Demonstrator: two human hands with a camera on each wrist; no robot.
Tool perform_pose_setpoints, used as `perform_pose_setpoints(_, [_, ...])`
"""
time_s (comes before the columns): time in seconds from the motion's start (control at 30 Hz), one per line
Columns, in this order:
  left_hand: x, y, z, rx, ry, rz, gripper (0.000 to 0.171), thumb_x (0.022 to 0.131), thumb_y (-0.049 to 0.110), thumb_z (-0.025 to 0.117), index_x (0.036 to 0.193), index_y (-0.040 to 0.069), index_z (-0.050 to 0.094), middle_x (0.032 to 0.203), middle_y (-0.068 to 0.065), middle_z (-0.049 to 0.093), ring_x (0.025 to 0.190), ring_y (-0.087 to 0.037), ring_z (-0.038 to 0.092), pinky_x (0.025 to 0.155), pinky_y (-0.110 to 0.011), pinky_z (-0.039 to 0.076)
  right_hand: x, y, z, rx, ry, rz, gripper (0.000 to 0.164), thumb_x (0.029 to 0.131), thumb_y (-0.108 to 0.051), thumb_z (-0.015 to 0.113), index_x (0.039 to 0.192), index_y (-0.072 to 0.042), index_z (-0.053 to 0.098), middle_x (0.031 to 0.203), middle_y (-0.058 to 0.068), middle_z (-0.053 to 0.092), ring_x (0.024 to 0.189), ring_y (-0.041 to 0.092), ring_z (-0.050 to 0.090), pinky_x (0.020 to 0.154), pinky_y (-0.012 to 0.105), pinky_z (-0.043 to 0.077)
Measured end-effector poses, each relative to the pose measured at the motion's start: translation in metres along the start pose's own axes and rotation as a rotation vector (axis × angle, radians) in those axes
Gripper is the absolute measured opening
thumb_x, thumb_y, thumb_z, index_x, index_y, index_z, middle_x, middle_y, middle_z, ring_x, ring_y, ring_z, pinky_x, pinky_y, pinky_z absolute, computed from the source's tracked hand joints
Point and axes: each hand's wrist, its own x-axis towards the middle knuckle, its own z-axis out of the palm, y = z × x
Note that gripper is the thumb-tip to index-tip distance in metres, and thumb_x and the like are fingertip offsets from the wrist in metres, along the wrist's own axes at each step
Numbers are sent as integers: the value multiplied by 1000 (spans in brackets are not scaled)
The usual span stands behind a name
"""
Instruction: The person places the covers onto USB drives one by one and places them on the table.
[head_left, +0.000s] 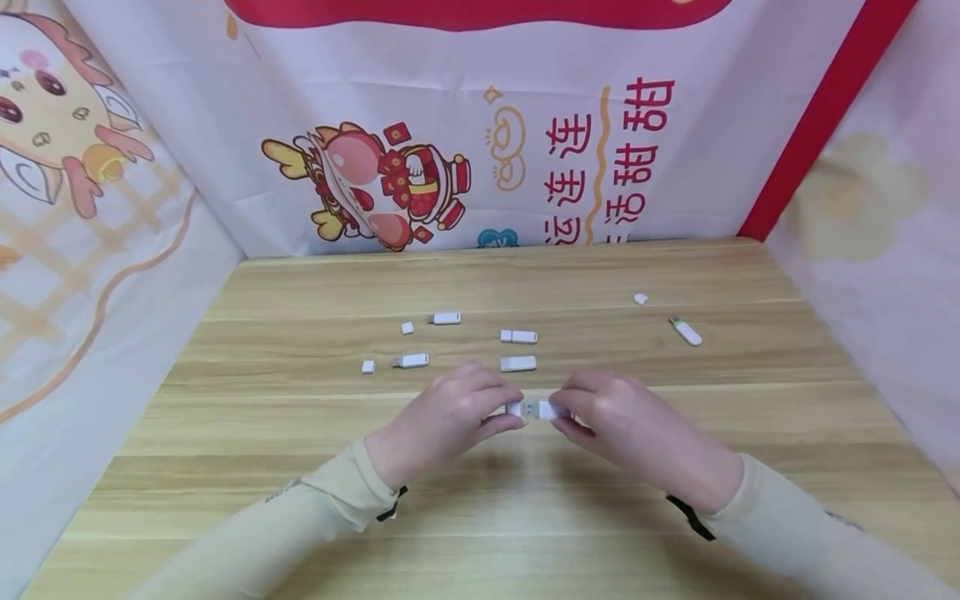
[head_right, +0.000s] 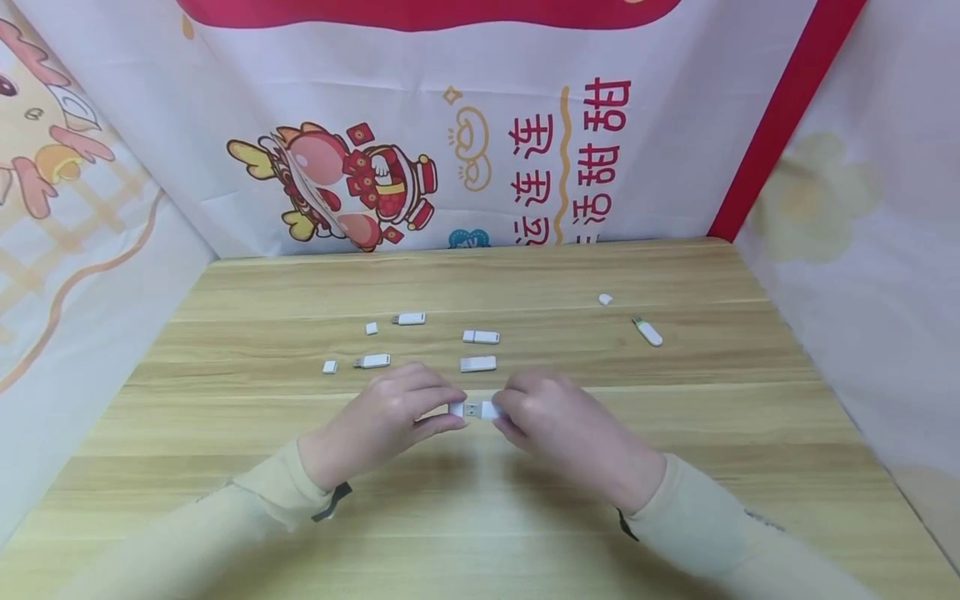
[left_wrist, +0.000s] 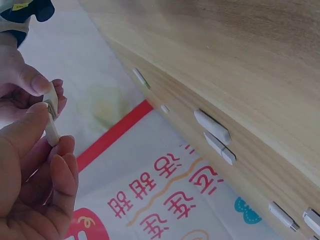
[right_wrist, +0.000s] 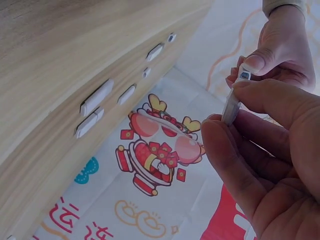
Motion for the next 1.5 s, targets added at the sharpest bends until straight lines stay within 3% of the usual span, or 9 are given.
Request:
perform_pose_setpoints(0.57, [0, 1, 5, -17, -8, 7, 19, 80, 21, 72, 91, 6, 69, 87, 1, 64, 83, -10, 56, 73, -18, 48, 2, -1, 7, -8, -33, 8, 12, 73, -8, 75, 81, -5, 66, 73, -1, 56, 62, 7, 53, 54, 20, 48])
perform_pose_setpoints(1.0, [-2, 3, 5, -14, -57, -12, 18, 80, 17, 72, 95, 7, 69, 93, -1, 64, 88, -12, 57, 78, -19, 48, 2, -2, 10, -18, 6, -38, 13, 72, -6, 75, 81, -6, 65, 74, -1, 55, 62, 8, 52, 53, 22, 48])
perform_pose_setpoints(1.23, [-4, 0, 4, 36, -76, -24, 22, 80, 22, 71, 94, 5, 70, 87, 0, 65, 81, -10, 56, 70, -18, 49, 3, -1, 13, -29, -26, -30, 12, 74, -6, 74, 81, -6, 65, 75, -1, 56, 62, 8, 52, 54, 20, 48])
perform_pose_setpoints(1.5, [-2, -5, 9, -61, -155, -67, 17, 80, 22, 72, 90, 7, 71, 77, 3, 63, 66, -3, 51, 59, -11, 43, 3, 1, 20, -22, -114, 1, 8, 76, -7, 72, 80, -6, 66, 74, -1, 57, 62, 5, 51, 53, 16, 46])
